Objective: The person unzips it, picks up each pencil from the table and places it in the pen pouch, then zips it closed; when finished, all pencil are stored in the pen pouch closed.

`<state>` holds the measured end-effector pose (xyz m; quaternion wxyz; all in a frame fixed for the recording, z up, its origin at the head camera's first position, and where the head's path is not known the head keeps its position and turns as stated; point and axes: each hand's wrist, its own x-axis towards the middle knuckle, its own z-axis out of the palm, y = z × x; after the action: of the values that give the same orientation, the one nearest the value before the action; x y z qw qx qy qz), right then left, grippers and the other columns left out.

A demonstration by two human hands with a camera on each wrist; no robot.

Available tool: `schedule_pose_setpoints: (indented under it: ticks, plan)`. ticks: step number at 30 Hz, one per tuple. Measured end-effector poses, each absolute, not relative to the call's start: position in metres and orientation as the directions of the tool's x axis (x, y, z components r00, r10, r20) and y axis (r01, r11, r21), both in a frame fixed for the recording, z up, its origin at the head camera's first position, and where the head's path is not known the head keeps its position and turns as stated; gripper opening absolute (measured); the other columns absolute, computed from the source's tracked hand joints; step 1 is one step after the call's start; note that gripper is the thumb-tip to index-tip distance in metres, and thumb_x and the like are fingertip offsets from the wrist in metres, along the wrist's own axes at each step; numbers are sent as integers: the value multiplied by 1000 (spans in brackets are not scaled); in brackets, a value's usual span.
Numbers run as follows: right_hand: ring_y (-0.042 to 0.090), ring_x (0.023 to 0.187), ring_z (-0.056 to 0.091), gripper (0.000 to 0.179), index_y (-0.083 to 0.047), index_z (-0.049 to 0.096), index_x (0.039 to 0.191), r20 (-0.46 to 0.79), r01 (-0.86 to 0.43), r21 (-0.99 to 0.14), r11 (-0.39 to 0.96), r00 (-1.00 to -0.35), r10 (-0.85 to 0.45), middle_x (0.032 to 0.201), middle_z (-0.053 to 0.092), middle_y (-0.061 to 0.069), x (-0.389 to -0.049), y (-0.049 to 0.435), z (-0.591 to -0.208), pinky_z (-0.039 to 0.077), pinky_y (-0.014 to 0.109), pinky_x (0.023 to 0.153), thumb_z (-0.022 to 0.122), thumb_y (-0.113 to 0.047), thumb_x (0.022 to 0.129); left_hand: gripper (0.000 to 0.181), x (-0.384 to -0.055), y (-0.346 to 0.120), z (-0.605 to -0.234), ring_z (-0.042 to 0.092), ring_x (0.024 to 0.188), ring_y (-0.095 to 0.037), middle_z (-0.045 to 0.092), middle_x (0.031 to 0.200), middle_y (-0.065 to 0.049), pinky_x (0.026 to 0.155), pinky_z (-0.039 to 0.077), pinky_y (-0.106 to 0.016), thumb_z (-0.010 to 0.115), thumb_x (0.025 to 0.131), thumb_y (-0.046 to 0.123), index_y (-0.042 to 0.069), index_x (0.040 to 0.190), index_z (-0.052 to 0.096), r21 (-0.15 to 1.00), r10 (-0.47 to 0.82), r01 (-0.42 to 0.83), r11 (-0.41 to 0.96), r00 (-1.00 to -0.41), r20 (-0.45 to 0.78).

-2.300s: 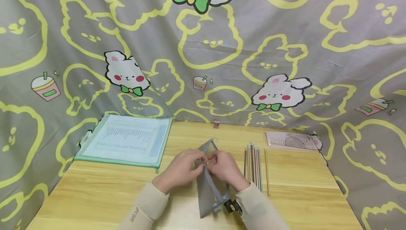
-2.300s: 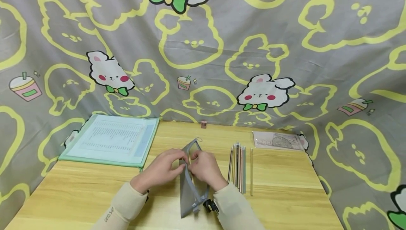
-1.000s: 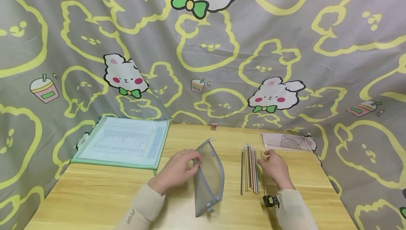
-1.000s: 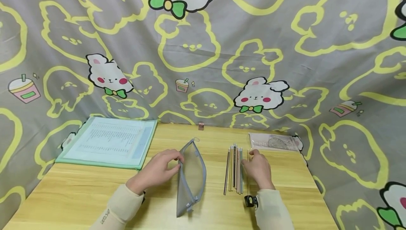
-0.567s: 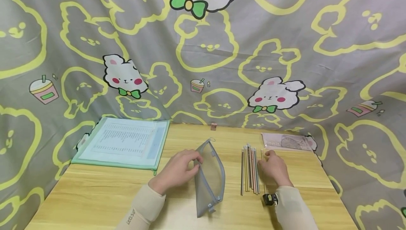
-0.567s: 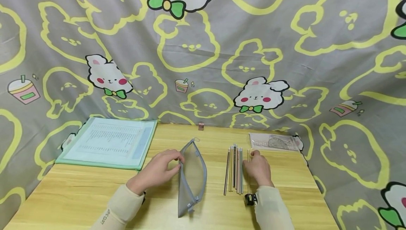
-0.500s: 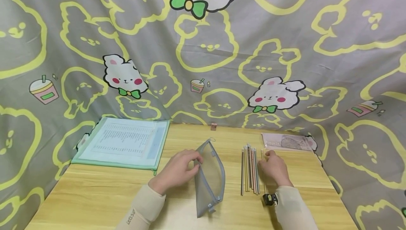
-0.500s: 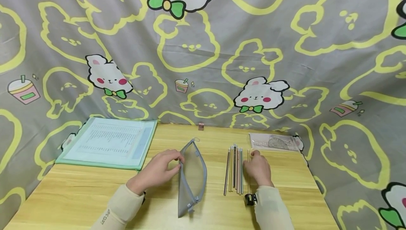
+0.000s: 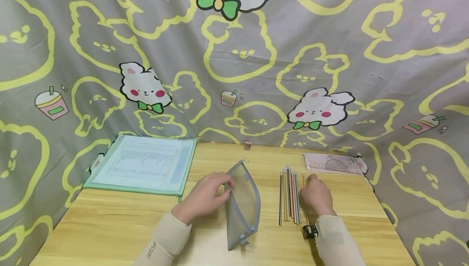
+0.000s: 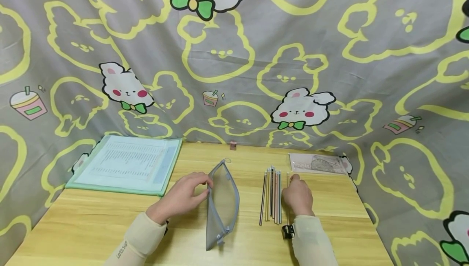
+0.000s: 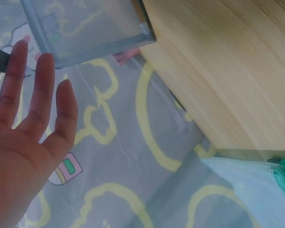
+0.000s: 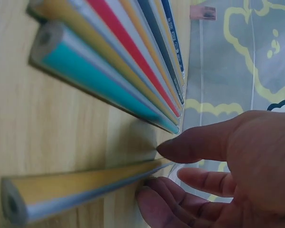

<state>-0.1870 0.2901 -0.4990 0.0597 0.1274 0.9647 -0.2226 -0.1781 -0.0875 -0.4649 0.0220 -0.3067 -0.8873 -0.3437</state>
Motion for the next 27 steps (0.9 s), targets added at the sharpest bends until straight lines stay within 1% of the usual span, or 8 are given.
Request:
schedule_pose_setpoints:
  ticks: [8,12,15,19,20,22,24,27]
  plan:
    - [41,83,65,40,8,53,122,-176,282,-391,876,-957,229,99,66,28,-186,290,-502,56,56,72,57,-5,84,14,-178,-87,-464,66,102,-8,74,110,12,89,57,-35,70,98,14,24,107,72,580,528,566,587,-810,256]
    - [38,78,63,27,6,58,107,-168,290,-374,881,-955,243,91,66,23,-184,290,-501,55,50,66,63,-8,84,13,-178,-87,-463,69,103,-14,75,111,10,89,57,-36,70,98,13,21,107,72,585,530,569,578,-807,260]
    - [30,66,59,13,-1,58,84,-176,310,-387,869,-949,260,75,61,13,-180,290,-501,51,41,58,66,-10,84,13,-178,-87,-463,70,105,-20,75,112,9,89,57,-38,70,97,12,21,107,72,590,530,569,573,-806,262]
    - [16,51,43,30,-12,48,64,-199,339,-421,841,-940,279,57,45,-1,-178,290,-501,41,32,52,68,-14,86,14,-178,-87,-463,70,106,-19,75,113,9,90,58,-38,70,98,12,23,107,71,589,531,567,575,-807,258]
    - [15,52,42,32,-12,48,64,-198,340,-429,837,-939,280,58,44,-1,-178,290,-500,41,32,53,69,-16,88,14,-178,-88,-463,70,106,-18,75,113,9,90,58,-38,70,98,12,23,107,71,589,532,567,576,-807,256]
    - [17,57,48,29,-8,56,70,-181,326,-440,837,-945,273,64,54,1,-179,290,-497,47,37,58,72,-20,91,14,-177,-88,-463,70,106,-18,75,113,9,90,58,-38,70,98,13,23,107,72,589,533,567,576,-807,255]
    - [23,68,59,26,-2,65,84,-159,306,-454,837,-952,262,77,67,9,-179,288,-490,52,46,68,74,-25,92,15,-177,-88,-463,70,106,-18,75,113,9,91,58,-38,70,97,12,23,107,72,590,532,567,574,-807,258]
    - [27,83,69,36,2,70,109,-147,284,-513,810,-959,243,94,76,14,-178,280,-476,54,49,78,75,-30,93,15,-178,-88,-462,71,107,-21,76,113,8,92,58,-40,70,97,11,23,107,72,594,530,571,567,-805,267]
